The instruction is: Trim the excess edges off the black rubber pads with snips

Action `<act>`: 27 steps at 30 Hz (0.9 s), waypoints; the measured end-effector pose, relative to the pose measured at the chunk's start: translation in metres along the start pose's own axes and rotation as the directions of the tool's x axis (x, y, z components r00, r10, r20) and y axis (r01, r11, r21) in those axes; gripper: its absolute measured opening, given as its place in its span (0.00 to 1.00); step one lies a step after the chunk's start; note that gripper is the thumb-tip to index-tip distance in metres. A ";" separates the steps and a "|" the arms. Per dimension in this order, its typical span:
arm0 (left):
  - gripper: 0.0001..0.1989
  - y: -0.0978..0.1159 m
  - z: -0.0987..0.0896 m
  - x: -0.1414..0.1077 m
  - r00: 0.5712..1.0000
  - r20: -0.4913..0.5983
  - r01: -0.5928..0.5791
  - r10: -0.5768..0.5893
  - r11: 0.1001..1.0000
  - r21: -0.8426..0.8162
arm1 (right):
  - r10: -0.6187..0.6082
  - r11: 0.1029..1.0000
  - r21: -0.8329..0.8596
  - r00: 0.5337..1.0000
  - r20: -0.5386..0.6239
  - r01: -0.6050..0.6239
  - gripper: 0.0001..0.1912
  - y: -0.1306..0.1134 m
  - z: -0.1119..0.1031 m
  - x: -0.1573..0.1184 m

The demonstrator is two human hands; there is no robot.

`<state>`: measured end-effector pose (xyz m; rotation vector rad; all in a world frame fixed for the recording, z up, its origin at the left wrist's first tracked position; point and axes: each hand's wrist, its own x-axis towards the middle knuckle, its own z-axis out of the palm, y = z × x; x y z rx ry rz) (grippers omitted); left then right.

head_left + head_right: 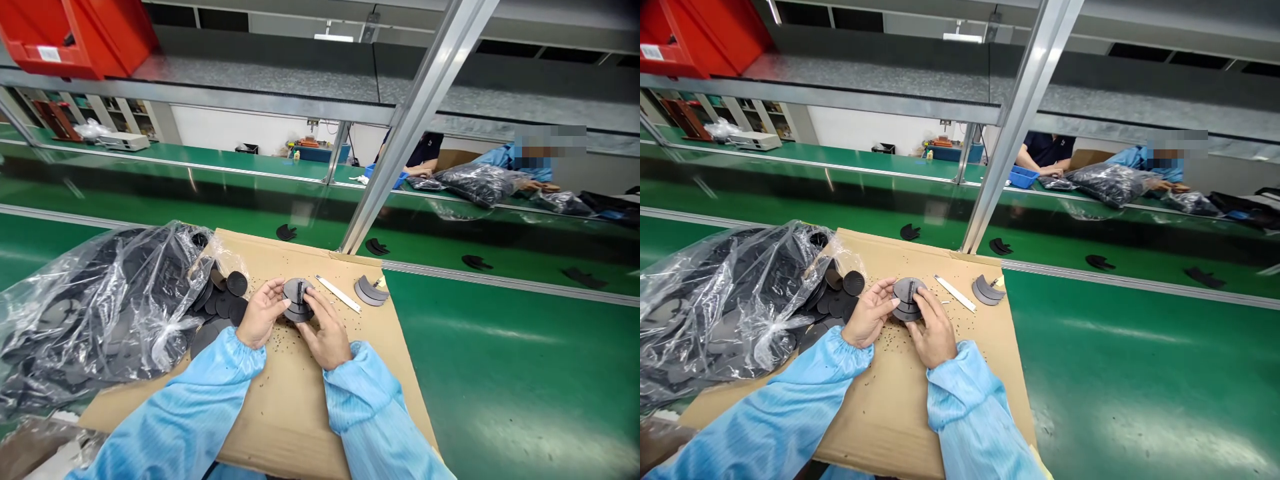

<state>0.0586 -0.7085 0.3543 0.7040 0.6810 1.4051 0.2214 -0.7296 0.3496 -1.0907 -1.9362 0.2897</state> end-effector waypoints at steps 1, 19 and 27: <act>0.26 0.000 0.000 -0.001 0.999 0.021 0.027 -0.027 1.000 -0.009 | 0.045 0.997 0.063 0.999 -0.025 -0.043 0.20 -0.001 0.001 0.000; 0.18 -0.008 -0.005 0.002 0.995 0.064 0.055 -0.075 0.960 0.273 | 0.644 0.322 0.778 0.727 0.238 -0.539 0.26 0.001 0.003 0.009; 0.23 0.002 -0.001 -0.003 0.963 0.108 0.235 -0.249 0.964 0.124 | 0.716 0.280 0.806 0.672 0.187 -0.522 0.28 0.002 0.001 0.013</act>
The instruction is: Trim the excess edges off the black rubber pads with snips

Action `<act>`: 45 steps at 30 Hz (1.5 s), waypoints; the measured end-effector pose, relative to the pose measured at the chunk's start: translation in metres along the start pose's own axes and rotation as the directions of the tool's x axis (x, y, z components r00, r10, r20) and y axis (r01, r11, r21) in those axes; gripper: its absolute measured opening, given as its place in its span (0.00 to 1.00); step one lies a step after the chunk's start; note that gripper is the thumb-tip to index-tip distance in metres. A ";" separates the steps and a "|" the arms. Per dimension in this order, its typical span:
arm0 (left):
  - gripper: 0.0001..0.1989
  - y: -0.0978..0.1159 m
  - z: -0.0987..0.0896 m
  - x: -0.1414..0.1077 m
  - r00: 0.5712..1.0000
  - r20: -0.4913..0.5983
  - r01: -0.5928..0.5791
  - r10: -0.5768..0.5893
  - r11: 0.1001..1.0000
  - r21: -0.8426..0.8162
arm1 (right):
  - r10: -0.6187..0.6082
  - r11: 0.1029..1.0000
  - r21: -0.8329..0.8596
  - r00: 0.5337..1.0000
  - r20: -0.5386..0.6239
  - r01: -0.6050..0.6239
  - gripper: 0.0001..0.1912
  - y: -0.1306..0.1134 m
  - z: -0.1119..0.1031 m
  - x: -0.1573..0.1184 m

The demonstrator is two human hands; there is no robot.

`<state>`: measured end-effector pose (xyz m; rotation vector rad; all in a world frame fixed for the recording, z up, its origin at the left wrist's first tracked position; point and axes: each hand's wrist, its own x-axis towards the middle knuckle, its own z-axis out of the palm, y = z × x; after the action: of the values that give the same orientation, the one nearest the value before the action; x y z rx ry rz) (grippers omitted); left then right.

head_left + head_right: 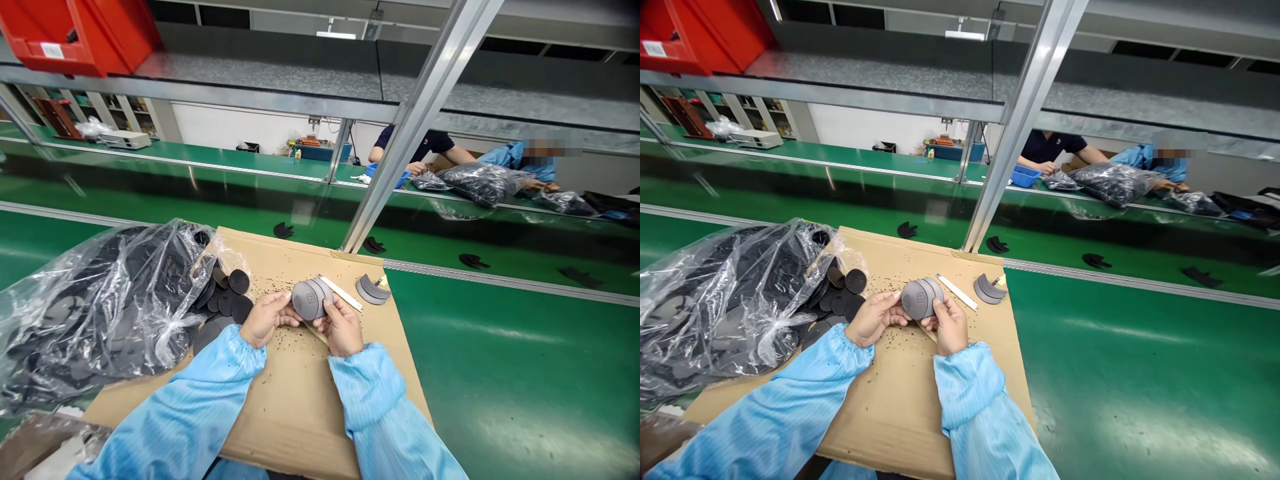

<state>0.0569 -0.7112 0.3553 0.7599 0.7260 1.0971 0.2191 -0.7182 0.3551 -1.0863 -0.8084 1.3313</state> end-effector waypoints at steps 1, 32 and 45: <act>0.24 0.000 0.000 0.000 1.000 0.010 0.016 -0.016 1.000 0.018 | -0.001 1.000 0.003 1.000 -0.013 0.001 0.28 0.000 0.000 0.000; 0.21 -0.008 -0.004 0.006 0.979 -0.146 -0.106 0.140 0.970 0.220 | -0.382 0.856 -0.322 0.914 0.135 0.405 0.16 0.008 -0.008 -0.001; 0.33 -0.005 0.005 -0.002 0.995 -0.071 -0.078 0.074 0.995 -0.059 | -0.696 0.311 -0.531 0.569 0.438 0.789 0.16 0.008 -0.009 -0.003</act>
<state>0.0626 -0.7153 0.3546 0.7043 0.7229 1.2148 0.2248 -0.7228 0.3447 -0.9330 -1.7545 0.2270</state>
